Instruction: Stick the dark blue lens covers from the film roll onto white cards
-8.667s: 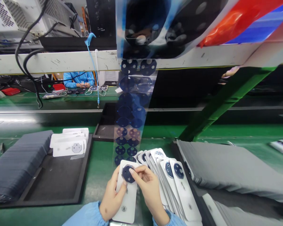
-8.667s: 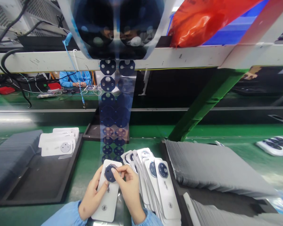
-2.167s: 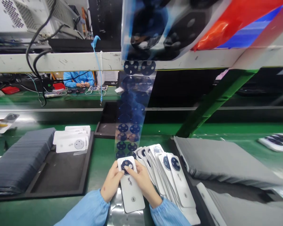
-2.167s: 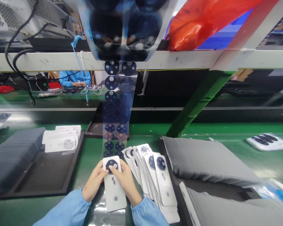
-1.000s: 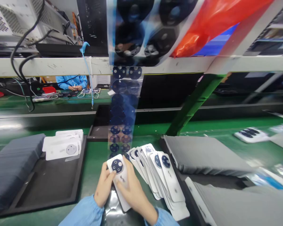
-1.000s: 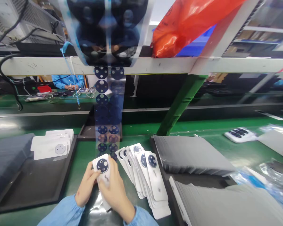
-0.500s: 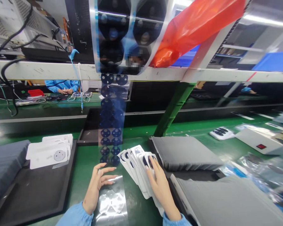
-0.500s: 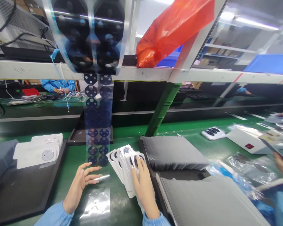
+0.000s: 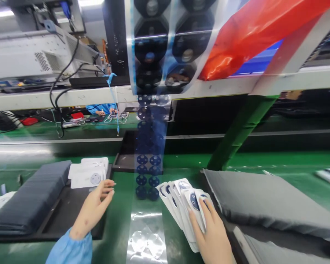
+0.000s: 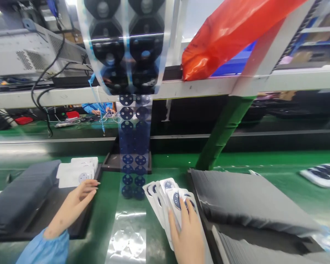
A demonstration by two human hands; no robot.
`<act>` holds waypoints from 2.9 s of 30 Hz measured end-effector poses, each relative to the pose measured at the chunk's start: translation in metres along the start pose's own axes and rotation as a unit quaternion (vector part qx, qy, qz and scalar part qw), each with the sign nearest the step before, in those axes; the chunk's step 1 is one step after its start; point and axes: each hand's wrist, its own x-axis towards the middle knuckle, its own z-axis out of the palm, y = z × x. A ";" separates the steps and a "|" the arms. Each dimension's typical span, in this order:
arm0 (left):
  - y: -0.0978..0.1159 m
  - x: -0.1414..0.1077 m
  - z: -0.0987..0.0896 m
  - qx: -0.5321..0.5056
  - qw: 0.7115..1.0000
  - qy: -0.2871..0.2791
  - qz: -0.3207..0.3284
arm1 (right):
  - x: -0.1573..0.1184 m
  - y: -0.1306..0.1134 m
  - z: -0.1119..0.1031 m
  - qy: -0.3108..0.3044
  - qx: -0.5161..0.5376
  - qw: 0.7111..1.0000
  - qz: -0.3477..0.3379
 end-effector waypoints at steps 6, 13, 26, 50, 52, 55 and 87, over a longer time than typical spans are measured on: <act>-0.074 0.060 -0.047 0.308 0.948 0.082 0.021 | -0.009 -0.047 0.011 -0.116 0.087 0.987 -0.073; -0.110 0.092 -0.061 0.333 0.939 0.077 0.044 | -0.005 -0.064 0.039 -0.169 0.137 0.968 -0.124; -0.060 0.076 -0.049 0.200 0.940 0.272 0.046 | 0.019 -0.057 0.047 -0.154 0.204 0.963 -0.089; -0.018 0.022 0.107 -0.221 0.975 -0.019 0.022 | 0.024 -0.060 0.098 -0.130 0.326 0.934 -0.063; -0.017 0.018 0.111 -0.232 0.972 -0.016 0.027 | 0.018 -0.066 0.094 -0.061 0.191 0.967 -0.158; -0.017 0.014 0.112 -0.239 0.970 -0.018 0.043 | 0.012 -0.070 0.092 -0.045 0.104 0.950 -0.293; -0.039 0.024 0.103 -0.218 0.953 0.208 0.007 | -0.002 -0.083 0.081 -0.055 0.348 0.901 -0.251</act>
